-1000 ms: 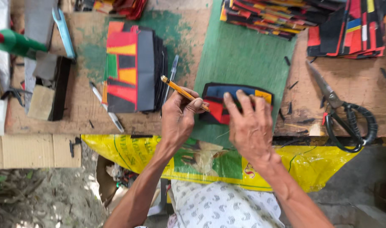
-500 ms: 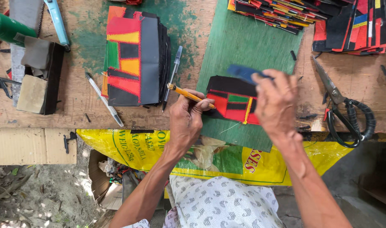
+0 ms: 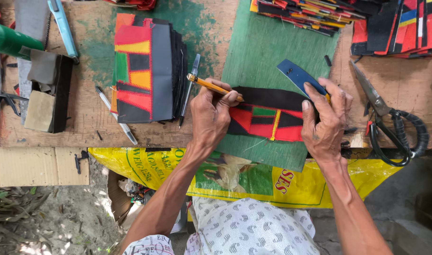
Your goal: The person uses a pencil and a small metal template to mark lines on colorful patterned fabric pieces, then uses scissors to trim the edges. The finished pieces are stacked on the table.
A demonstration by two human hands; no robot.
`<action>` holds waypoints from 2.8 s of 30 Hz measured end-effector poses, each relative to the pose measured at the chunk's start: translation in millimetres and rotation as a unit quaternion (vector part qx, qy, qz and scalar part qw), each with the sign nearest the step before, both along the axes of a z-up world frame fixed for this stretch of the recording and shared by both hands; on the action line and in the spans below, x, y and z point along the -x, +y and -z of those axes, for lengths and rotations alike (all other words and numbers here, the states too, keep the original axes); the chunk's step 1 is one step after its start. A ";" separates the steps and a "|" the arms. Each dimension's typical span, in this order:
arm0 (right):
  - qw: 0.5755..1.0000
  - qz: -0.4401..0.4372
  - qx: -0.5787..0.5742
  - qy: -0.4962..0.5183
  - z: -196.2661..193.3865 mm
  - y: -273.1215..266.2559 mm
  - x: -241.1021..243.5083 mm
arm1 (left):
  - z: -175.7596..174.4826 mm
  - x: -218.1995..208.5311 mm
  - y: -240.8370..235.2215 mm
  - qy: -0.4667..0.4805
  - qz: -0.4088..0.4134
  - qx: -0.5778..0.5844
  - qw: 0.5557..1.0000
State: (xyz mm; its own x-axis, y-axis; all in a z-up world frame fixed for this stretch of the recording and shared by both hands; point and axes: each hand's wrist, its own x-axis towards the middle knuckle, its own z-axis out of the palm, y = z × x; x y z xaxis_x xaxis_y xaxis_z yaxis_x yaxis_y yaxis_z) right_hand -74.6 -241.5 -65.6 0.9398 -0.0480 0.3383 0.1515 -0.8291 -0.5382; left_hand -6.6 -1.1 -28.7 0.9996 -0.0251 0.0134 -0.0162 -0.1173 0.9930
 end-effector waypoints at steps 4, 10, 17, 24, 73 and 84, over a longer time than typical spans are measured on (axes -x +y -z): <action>1.000 -0.002 -0.003 -0.003 1.3 -1.0 -0.4 | -0.6 0.8 -0.5 -0.016 -0.001 -0.032 0.999; 1.000 -0.004 0.000 -0.005 -0.4 -1.9 -0.6 | -4.3 0.2 -4.8 -0.032 0.000 -0.053 0.998; 1.000 -0.004 -0.015 -0.007 2.4 -3.2 -0.8 | -2.8 3.2 -7.5 -0.079 0.009 -0.108 0.991; 1.000 -0.003 -0.026 -0.014 -0.6 -4.0 -2.1 | -9.7 -2.2 -8.3 -0.220 0.171 -0.272 0.921; 0.981 0.163 0.106 0.018 -40.7 -91.9 88.3 | -19.3 -83.1 -9.0 -0.367 0.021 -0.281 0.886; 0.963 0.162 0.006 0.215 -15.4 -168.9 104.0 | 4.2 -17.6 -38.5 -0.346 0.211 -0.444 0.799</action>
